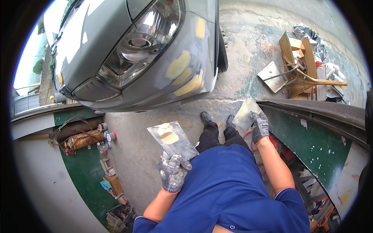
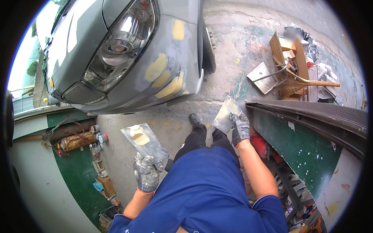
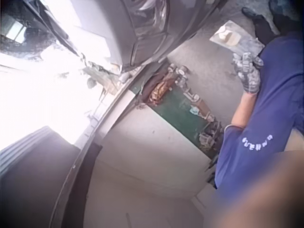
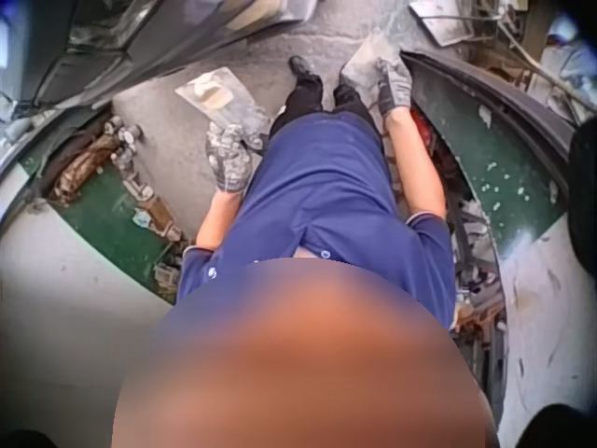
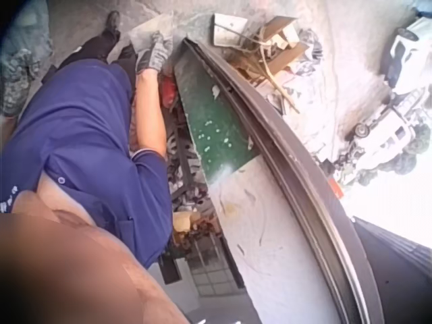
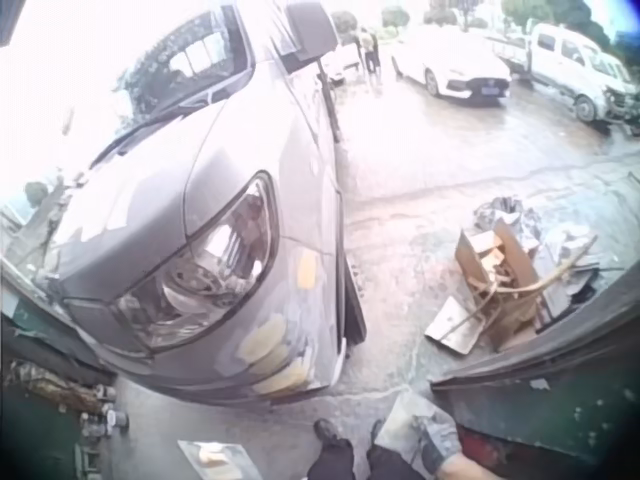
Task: The person scoops body filler from a can onto a metal spreader, mixes it briefly, and applies it to the front bumper of a silver car. They then use a yellow sanding block to smooth the applied filler on the bumper surface.
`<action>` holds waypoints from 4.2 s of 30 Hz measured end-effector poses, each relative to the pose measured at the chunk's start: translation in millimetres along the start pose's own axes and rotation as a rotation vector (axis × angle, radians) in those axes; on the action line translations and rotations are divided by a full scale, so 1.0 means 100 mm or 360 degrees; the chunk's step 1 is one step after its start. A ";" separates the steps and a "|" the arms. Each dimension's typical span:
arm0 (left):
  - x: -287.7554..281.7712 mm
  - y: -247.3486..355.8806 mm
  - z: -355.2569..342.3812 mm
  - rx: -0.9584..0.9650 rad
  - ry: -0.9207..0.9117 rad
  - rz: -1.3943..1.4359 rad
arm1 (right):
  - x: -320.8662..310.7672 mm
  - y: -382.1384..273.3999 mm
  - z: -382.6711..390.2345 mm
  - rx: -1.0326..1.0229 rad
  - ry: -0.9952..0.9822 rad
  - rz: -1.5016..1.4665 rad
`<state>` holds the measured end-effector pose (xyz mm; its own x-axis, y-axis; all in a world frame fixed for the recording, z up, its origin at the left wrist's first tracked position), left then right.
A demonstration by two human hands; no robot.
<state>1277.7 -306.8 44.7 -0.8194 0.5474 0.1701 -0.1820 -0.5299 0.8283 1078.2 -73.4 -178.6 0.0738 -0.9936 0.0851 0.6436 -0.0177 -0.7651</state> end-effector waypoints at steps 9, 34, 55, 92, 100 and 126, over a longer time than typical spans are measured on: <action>-0.02 -0.10 0.11 -0.0004 -0.0299 0.0058 | 0.70 -0.77 0.58 0.0247 -0.0437 -0.0778; -2.84 0.74 -0.18 0.0635 0.0324 0.1107 | 5.26 -1.89 2.68 -0.2576 -0.1071 0.1179; -5.52 1.37 -0.98 0.0708 0.0839 0.1230 | 9.34 -2.43 2.42 -0.2560 0.0258 0.2856; -2.24 1.74 -0.95 0.0919 -0.0647 0.0485 | 4.18 -0.65 3.65 -0.1994 -0.0803 0.1143; -1.61 0.68 -0.35 0.0566 -0.0702 0.0147 | 2.56 -0.74 3.31 -0.0564 -0.0941 0.0352; -1.34 0.39 0.86 0.0385 -0.0796 0.0790 | 1.32 -0.83 3.59 -0.1047 -0.0511 -0.0052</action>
<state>1427.3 -345.1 100.3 -0.4185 0.5407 0.7297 0.3172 -0.6658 0.6753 1307.8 -162.9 125.1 0.3467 -0.9118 0.2202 0.0661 -0.2104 -0.9754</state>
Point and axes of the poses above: each hand's wrist, its own z-axis away from the middle knuckle, its own x-axis out of the palm, y = z × x, the point moved 4 cm from there along -z, towards the middle knuckle, and after that the axes turned 9 degrees about z, right-handed, at the moved point
